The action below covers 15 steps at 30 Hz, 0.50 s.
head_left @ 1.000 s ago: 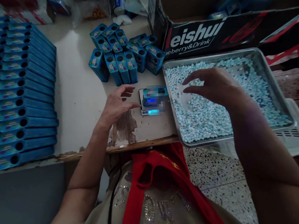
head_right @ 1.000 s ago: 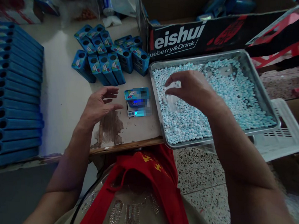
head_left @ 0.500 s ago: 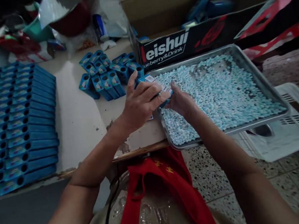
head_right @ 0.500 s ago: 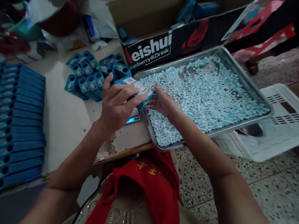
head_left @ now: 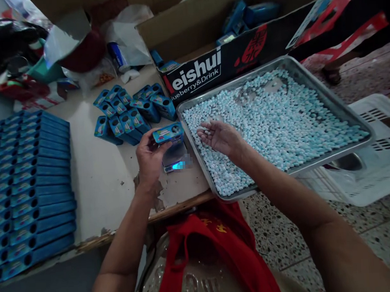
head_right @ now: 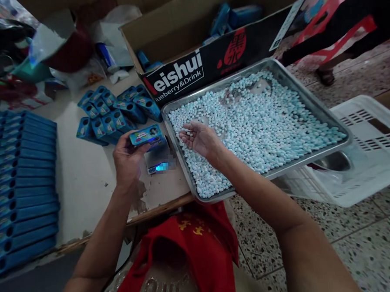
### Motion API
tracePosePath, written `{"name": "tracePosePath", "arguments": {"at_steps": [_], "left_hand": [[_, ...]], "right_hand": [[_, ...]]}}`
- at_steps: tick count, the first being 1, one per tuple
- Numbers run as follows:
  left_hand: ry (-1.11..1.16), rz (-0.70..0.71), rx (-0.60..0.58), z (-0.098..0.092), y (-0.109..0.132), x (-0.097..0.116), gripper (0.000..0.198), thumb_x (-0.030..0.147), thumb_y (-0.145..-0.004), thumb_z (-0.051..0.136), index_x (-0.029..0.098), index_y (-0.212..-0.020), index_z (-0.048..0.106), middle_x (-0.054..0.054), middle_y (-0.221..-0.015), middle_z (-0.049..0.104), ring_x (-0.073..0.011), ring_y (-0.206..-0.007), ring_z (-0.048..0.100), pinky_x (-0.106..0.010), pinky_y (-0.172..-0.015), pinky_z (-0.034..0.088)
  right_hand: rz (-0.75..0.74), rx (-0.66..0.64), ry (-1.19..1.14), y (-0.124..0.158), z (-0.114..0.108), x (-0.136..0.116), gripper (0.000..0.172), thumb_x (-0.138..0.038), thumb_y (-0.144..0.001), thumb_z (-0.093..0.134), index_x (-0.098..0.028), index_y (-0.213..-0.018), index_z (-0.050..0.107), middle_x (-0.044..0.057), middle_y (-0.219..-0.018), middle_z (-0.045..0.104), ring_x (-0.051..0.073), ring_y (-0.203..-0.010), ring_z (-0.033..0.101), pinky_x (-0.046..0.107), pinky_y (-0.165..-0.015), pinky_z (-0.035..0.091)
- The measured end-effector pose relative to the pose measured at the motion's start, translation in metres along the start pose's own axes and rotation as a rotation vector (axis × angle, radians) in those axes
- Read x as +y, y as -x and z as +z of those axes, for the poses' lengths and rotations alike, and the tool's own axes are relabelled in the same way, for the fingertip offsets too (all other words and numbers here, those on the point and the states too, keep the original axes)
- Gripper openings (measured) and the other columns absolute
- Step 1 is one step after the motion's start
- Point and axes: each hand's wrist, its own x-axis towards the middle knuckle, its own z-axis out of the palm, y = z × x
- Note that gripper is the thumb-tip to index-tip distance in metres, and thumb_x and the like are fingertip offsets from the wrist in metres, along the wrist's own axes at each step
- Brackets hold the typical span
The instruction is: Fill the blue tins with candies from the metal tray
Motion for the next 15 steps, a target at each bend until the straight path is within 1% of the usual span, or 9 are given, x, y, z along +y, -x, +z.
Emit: {"name": "tracePosePath", "arguments": {"at_steps": [2, 3, 5, 7, 8, 9, 10, 13, 15], "left_hand": [[0.049, -0.096, 0.016, -0.006, 0.008, -0.008, 0.055, 0.038, -0.081, 0.104, 0.029, -0.128, 0.077, -0.003, -0.12, 0.085, -0.026, -0.112, 0.084, -0.041, -0.105, 0.071], [0.066, -0.123, 0.019, -0.008, 0.011, -0.011, 0.056, 0.036, -0.079, 0.104, 0.029, -0.126, 0.077, -0.003, -0.119, 0.085, -0.0261, -0.112, 0.084, -0.041, -0.105, 0.071], [0.093, -0.152, 0.025, -0.008, 0.017, -0.015, 0.056, 0.031, -0.076, 0.105, 0.027, -0.123, 0.077, -0.003, -0.117, 0.085, -0.0258, -0.111, 0.084, -0.041, -0.104, 0.072], [0.112, -0.165, 0.023, -0.006, 0.02, -0.016, 0.056, 0.03, -0.076, 0.105, 0.027, -0.123, 0.076, -0.003, -0.117, 0.085, -0.0251, -0.11, 0.084, -0.041, -0.105, 0.072], [0.118, -0.167, 0.013, -0.005, 0.021, -0.015, 0.057, 0.03, -0.076, 0.105, 0.027, -0.125, 0.076, -0.004, -0.118, 0.085, -0.0251, -0.111, 0.084, -0.041, -0.106, 0.072], [0.121, -0.167, -0.003, -0.006, 0.021, -0.014, 0.059, 0.031, -0.077, 0.106, 0.027, -0.128, 0.076, -0.004, -0.121, 0.084, -0.0254, -0.114, 0.084, -0.042, -0.108, 0.072], [0.123, -0.165, -0.021, -0.007, 0.022, -0.013, 0.062, 0.032, -0.077, 0.107, 0.028, -0.131, 0.076, -0.005, -0.125, 0.084, -0.0261, -0.118, 0.084, -0.043, -0.11, 0.071], [0.116, -0.152, -0.049, -0.019, 0.024, -0.006, 0.069, 0.037, -0.078, 0.108, 0.029, -0.138, 0.074, -0.008, -0.139, 0.082, -0.0291, -0.133, 0.081, -0.047, -0.117, 0.069], [0.092, -0.136, -0.03, -0.032, 0.027, -0.002, 0.065, 0.042, -0.082, 0.106, 0.03, -0.137, 0.073, -0.009, -0.142, 0.081, -0.0298, -0.14, 0.078, -0.048, -0.119, 0.068]], "right_hand": [[-0.076, -0.014, 0.135, 0.001, -0.005, -0.002, 0.018, -0.028, -0.109, 0.066, -0.024, -0.096, 0.078, 0.008, -0.101, 0.082, 0.02, -0.098, 0.079, 0.03, -0.094, 0.066], [-0.146, -0.013, 0.231, 0.002, -0.007, -0.003, 0.019, -0.034, -0.108, 0.067, -0.025, -0.097, 0.079, 0.009, -0.107, 0.085, 0.023, -0.106, 0.08, 0.035, -0.1, 0.065], [-0.388, 0.029, 0.465, 0.005, -0.013, -0.004, 0.031, -0.052, -0.11, 0.066, -0.027, -0.101, 0.082, 0.009, -0.121, 0.087, 0.028, -0.123, 0.08, 0.043, -0.111, 0.061], [-0.678, 0.135, 0.703, 0.005, -0.019, -0.006, 0.05, -0.071, -0.112, 0.06, -0.028, -0.104, 0.082, 0.01, -0.127, 0.085, 0.032, -0.134, 0.075, 0.046, -0.116, 0.057], [-0.791, 0.185, 0.802, 0.004, -0.023, -0.008, 0.056, -0.077, -0.112, 0.056, -0.028, -0.104, 0.082, 0.009, -0.125, 0.084, 0.032, -0.134, 0.074, 0.046, -0.115, 0.057], [-0.868, 0.216, 0.877, 0.001, -0.027, -0.009, 0.058, -0.079, -0.111, 0.054, -0.028, -0.103, 0.08, 0.009, -0.119, 0.082, 0.032, -0.129, 0.074, 0.045, -0.111, 0.057], [-0.91, 0.228, 0.922, -0.002, -0.031, -0.01, 0.057, -0.079, -0.111, 0.056, -0.028, -0.101, 0.079, 0.008, -0.112, 0.08, 0.031, -0.121, 0.074, 0.044, -0.105, 0.058], [-0.929, 0.186, 0.931, -0.014, -0.044, -0.016, 0.042, -0.068, -0.106, 0.068, -0.028, -0.095, 0.074, 0.004, -0.093, 0.071, 0.026, -0.096, 0.069, 0.04, -0.09, 0.055], [-0.865, 0.133, 0.996, -0.019, -0.051, -0.021, 0.033, -0.059, -0.098, 0.079, -0.027, -0.095, 0.073, 0.001, -0.085, 0.066, 0.023, -0.084, 0.064, 0.038, -0.082, 0.052]]}}
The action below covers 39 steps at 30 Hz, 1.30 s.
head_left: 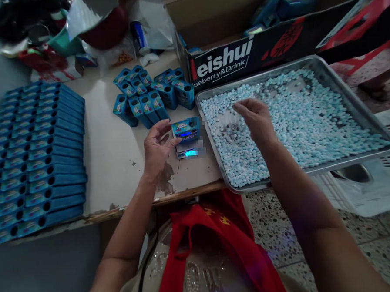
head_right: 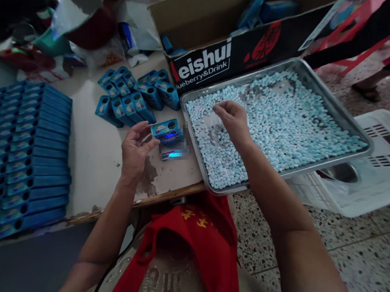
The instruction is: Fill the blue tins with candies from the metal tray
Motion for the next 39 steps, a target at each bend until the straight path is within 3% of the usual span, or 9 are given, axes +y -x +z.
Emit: {"name": "tracePosePath", "arguments": {"at_steps": [2, 5, 7, 11, 17, 22, 28, 35, 39], "left_hand": [[-0.015, 0.014, 0.044, -0.013, 0.005, 0.004, 0.059, 0.047, -0.084, 0.104, 0.03, -0.132, 0.074, -0.009, -0.137, 0.082, -0.029, -0.138, 0.078, -0.048, -0.119, 0.068], [-0.021, 0.008, 0.138, -0.029, 0.012, 0.005, 0.053, 0.053, -0.084, 0.104, 0.028, -0.121, 0.076, -0.007, -0.123, 0.083, -0.0272, -0.124, 0.08, -0.044, -0.111, 0.07], [-0.035, 0.005, 0.19, -0.038, 0.016, 0.005, 0.049, 0.054, -0.085, 0.102, 0.027, -0.117, 0.076, -0.006, -0.119, 0.082, -0.0259, -0.119, 0.08, -0.041, -0.106, 0.071], [-0.083, 0.038, 0.231, -0.047, 0.019, 0.003, 0.043, 0.056, -0.091, 0.098, 0.027, -0.115, 0.075, -0.005, -0.114, 0.081, -0.0232, -0.112, 0.08, -0.038, -0.104, 0.069], [-0.116, 0.021, 0.193, -0.036, 0.014, 0.005, 0.031, 0.044, -0.092, 0.095, 0.026, -0.11, 0.076, -0.004, -0.111, 0.082, -0.022, -0.109, 0.08, -0.035, -0.099, 0.07], [-0.108, 0.017, 0.103, -0.017, 0.009, 0.011, 0.027, 0.038, -0.091, 0.094, 0.025, -0.109, 0.078, -0.005, -0.112, 0.084, -0.0219, -0.107, 0.081, -0.038, -0.102, 0.071], [-0.128, 0.003, 0.025, -0.006, 0.006, 0.021, 0.035, 0.045, -0.092, 0.099, 0.026, -0.112, 0.078, -0.006, -0.12, 0.086, -0.024, -0.116, 0.082, -0.044, -0.113, 0.069], [-0.197, 0.02, 0.012, -0.003, 0.003, 0.013, 0.054, 0.045, -0.092, 0.102, 0.028, -0.136, 0.075, -0.008, -0.134, 0.082, -0.0278, -0.131, 0.08, -0.043, -0.113, 0.067], [-0.381, 0.168, 0.019, 0.012, -0.001, 0.015, 0.069, 0.04, -0.087, 0.109, 0.027, -0.145, 0.074, -0.013, -0.151, 0.078, -0.0366, -0.146, 0.074, -0.056, -0.125, 0.064]], "right_hand": [[0.05, -0.233, 0.109, -0.002, -0.005, 0.003, 0.029, -0.05, -0.088, 0.09, -0.026, -0.098, 0.076, -0.002, -0.077, 0.062, 0.021, -0.076, 0.06, 0.037, -0.075, 0.048], [0.059, -0.632, 0.308, 0.003, -0.008, 0.0, 0.038, -0.036, -0.077, 0.1, -0.025, -0.107, 0.08, -0.005, -0.077, 0.062, 0.02, -0.073, 0.062, 0.036, -0.074, 0.049], [-0.036, -0.719, 0.432, 0.011, -0.003, -0.004, 0.046, -0.025, -0.071, 0.103, -0.027, -0.111, 0.081, -0.004, -0.09, 0.068, 0.022, -0.081, 0.067, 0.039, -0.083, 0.055], [-0.197, -0.684, 0.611, 0.026, 0.013, -0.015, 0.046, -0.012, -0.071, 0.098, -0.027, -0.11, 0.079, 0.003, -0.111, 0.073, 0.031, -0.097, 0.076, 0.047, -0.096, 0.062], [-0.124, -0.612, 0.794, 0.022, 0.017, -0.021, 0.012, -0.015, -0.085, 0.081, -0.026, -0.088, 0.076, 0.005, -0.086, 0.075, 0.033, -0.093, 0.076, 0.046, -0.093, 0.06], [-0.068, -0.528, 0.729, 0.012, 0.005, -0.01, 0.016, -0.013, -0.078, 0.082, -0.026, -0.087, 0.077, 0.005, -0.087, 0.081, 0.031, -0.087, 0.078, 0.04, -0.083, 0.056], [-0.068, -0.484, 0.711, 0.008, -0.001, -0.002, 0.018, -0.016, -0.076, 0.08, -0.028, -0.088, 0.077, 0.005, -0.089, 0.083, 0.033, -0.088, 0.08, 0.04, -0.078, 0.054], [-0.048, -0.414, 0.714, 0.007, 0.0, -0.003, 0.008, -0.022, -0.082, 0.079, -0.028, -0.086, 0.076, 0.006, -0.084, 0.08, 0.033, -0.084, 0.077, 0.041, -0.079, 0.054], [-0.065, -0.426, 0.773, 0.01, -0.002, -0.008, 0.009, -0.022, -0.083, 0.076, -0.029, -0.084, 0.072, 0.009, -0.081, 0.076, 0.033, -0.081, 0.073, 0.042, -0.074, 0.046]]}}
